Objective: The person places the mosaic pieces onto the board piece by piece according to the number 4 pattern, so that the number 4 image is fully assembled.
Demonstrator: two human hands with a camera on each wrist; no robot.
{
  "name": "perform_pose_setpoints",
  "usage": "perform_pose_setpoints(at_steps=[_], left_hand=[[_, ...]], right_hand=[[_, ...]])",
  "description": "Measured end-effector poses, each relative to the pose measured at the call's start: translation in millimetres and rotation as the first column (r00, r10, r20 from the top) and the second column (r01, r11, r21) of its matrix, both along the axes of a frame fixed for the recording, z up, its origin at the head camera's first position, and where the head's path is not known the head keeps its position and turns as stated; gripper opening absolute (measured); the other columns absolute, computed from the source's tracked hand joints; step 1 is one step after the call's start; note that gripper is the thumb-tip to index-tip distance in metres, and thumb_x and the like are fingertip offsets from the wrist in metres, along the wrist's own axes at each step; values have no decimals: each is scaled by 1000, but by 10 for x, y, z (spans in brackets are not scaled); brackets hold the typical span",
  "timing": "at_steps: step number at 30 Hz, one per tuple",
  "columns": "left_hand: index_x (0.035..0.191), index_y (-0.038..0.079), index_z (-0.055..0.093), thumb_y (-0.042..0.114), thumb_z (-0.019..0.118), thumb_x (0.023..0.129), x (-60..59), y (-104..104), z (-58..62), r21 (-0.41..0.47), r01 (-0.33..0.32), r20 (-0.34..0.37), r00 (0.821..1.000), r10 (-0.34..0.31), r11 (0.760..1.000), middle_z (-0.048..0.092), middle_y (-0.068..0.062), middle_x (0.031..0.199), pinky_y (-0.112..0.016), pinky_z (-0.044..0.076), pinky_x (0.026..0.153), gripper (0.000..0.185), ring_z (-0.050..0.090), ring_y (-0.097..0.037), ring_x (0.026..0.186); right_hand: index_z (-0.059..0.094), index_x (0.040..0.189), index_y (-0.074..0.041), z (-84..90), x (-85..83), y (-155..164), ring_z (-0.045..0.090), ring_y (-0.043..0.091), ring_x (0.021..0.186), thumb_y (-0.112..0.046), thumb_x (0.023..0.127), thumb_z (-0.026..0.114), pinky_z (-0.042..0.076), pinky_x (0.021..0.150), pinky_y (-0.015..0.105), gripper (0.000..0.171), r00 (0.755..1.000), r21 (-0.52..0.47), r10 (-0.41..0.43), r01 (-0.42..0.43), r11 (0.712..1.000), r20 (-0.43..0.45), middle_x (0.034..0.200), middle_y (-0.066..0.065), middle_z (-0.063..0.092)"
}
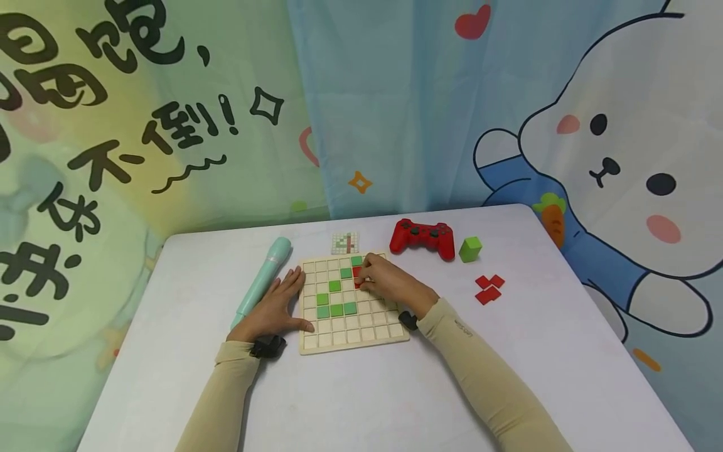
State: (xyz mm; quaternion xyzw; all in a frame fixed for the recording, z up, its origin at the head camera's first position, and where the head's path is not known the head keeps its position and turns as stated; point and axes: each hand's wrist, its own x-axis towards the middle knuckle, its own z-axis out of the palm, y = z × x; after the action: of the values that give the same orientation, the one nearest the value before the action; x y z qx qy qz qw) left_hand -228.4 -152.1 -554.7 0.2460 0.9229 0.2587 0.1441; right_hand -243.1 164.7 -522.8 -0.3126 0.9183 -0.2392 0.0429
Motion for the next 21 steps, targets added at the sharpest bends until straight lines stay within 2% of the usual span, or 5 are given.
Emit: perform_pose_setpoints(at_steps=[4, 9, 16, 19, 21], left_hand=[[171, 4, 17, 55, 93, 76, 60, -29, -43, 9, -8, 15, 1000, 8, 1000, 7, -13, 181, -56, 5, 139, 132, 6, -33, 170], [170, 3, 16, 55, 94, 75, 116, -154, -43, 2, -41, 24, 999, 41, 999, 7, -14, 181, -58, 5, 139, 134, 7, -34, 170], [171, 4, 14, 57, 93, 75, 50, -131, -1, -5, -21, 17, 1000, 21, 1000, 6, -13, 182, -57, 3, 139, 134, 5, -33, 170], [171, 5, 13, 57, 92, 76, 18, -55, 10, 1, -6, 25, 1000, 6, 1000, 5, -12, 182, -56, 2, 139, 134, 4, -32, 170], [171, 5, 13, 58, 92, 76, 0, 1, 9, 9, 7, 31, 999, -7, 1000, 4, -12, 182, -56, 2, 139, 134, 3, -32, 170]], right_hand=[[78, 129, -6, -8, 104, 77, 64, 16, 99, -9, 101, 72, 58, 84, 27, 29, 997, -8, -14, 15, 1000, 71, 113, 8, 67], [69, 144, -15, 92, 369, 414, 62, 17, 103, -13, 107, 64, 56, 89, 32, 38, 970, -61, -191, 201, 978, 148, 123, 7, 68], [72, 136, -15, 144, 1016, 1440, 68, 23, 102, -10, 107, 64, 57, 88, 15, 31, 897, -154, -407, 433, 888, 172, 116, 8, 75], [71, 136, -16, 117, 1336, 1773, 67, 17, 102, -11, 106, 65, 55, 86, 10, 31, 868, -136, -458, 486, 864, 190, 115, 8, 75], [70, 136, -18, 75, 1525, 1934, 64, 9, 102, -13, 105, 68, 54, 87, 10, 32, 863, -115, -462, 490, 864, 205, 118, 5, 74]])
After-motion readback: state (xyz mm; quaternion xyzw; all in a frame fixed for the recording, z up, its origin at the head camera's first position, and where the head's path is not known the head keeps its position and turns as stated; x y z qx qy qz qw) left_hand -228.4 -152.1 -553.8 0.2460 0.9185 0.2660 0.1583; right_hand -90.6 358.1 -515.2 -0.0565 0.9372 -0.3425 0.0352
